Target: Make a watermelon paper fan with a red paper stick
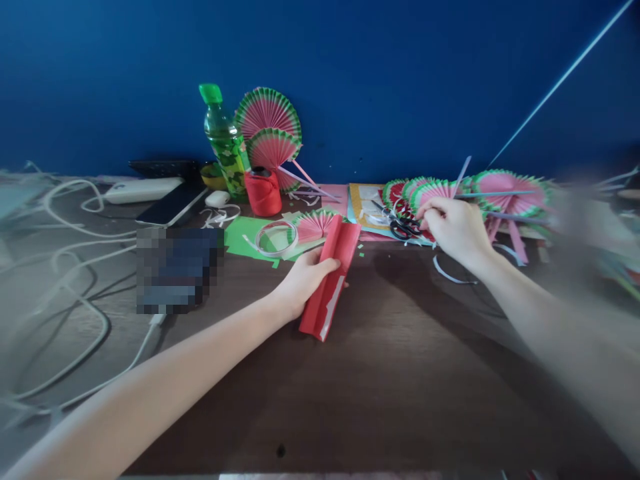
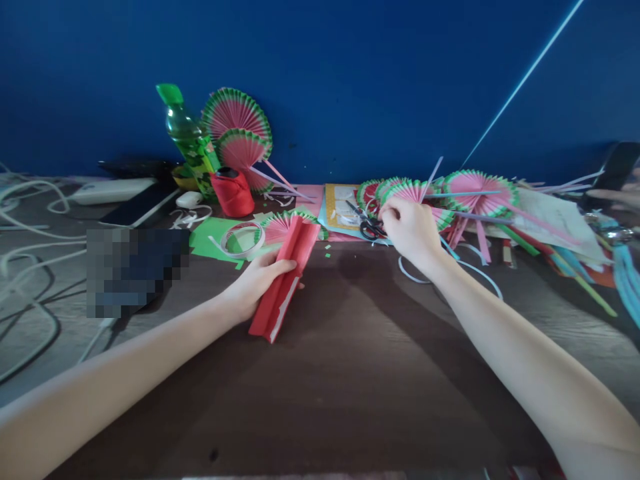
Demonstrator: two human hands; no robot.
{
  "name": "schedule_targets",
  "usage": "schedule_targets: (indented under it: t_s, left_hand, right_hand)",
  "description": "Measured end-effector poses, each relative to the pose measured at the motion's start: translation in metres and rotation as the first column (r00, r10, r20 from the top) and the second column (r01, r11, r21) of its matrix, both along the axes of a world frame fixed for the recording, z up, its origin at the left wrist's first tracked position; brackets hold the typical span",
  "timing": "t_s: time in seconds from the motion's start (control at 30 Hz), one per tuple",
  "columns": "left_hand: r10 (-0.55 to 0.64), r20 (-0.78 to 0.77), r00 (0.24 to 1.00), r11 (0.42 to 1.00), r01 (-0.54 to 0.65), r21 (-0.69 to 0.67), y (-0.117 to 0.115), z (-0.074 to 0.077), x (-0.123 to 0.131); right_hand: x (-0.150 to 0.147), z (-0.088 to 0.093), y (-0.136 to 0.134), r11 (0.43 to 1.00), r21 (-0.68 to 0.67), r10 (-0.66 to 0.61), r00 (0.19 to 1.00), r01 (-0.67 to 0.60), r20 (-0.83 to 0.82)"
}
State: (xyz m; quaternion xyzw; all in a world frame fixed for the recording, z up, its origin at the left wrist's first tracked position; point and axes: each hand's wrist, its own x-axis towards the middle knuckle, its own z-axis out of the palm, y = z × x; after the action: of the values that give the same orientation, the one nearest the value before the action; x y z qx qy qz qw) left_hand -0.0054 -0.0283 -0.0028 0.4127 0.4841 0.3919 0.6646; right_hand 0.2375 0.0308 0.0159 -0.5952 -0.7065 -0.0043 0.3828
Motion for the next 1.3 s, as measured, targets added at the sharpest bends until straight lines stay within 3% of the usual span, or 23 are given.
schedule_targets:
  t_s: [0.1,0.17,0.23,0.27,0.4,0.6,0.93,1.1,1.3]
  left_hand:
    - [0.042,0.027,0.999,0.997,-0.043,0.058,-0.001,-0.001,0.001]
    - [0.063,0.055,0.996,0.992,-0.069,0.106,-0.001,-0.003,0.002]
    - [0.075,0.078,0.994,0.985,-0.086,0.152,-0.001,-0.006,0.002]
    - [0.08,0.084,0.993,0.981,-0.093,0.171,0.0,-0.007,0.002]
    - [0.091,0.055,0.994,0.973,-0.1,0.21,-0.002,-0.01,0.003]
    - [0.121,-0.064,0.991,0.964,-0.102,0.246,-0.005,-0.009,0.006]
    - [0.003,-0.107,0.994,0.97,0.023,0.241,-0.005,-0.005,0.003]
    - [0.003,-0.166,0.986,0.965,0.041,0.259,-0.004,-0.007,0.002]
    - [0.039,-0.189,0.981,0.962,0.015,0.273,-0.004,-0.009,0.003]
  right_hand:
    - [-0.02,0.003,-0.012,0.973,-0.143,0.167,0.981,-0.18,-0.1]
    - [-0.037,0.003,-0.026,0.899,-0.256,0.315,0.931,-0.355,-0.186]
    - [-0.055,-0.001,-0.041,0.787,-0.327,0.432,0.846,-0.523,-0.314]
    - [-0.062,-0.005,-0.048,0.753,-0.318,0.454,0.805,-0.576,-0.383]
    - [-0.084,-0.026,-0.067,0.716,-0.176,0.434,0.629,-0.675,-0.645]
    - [-0.091,-0.043,-0.07,0.682,-0.138,0.39,0.516,-0.718,-0.763]
    - [-0.088,-0.042,-0.067,0.675,-0.097,0.374,0.452,-0.731,-0.81]
    - [-0.088,-0.043,-0.067,0.682,-0.096,0.385,0.467,-0.725,-0.796]
    - [-0.087,-0.045,-0.069,0.724,-0.166,0.395,0.6,-0.67,-0.696]
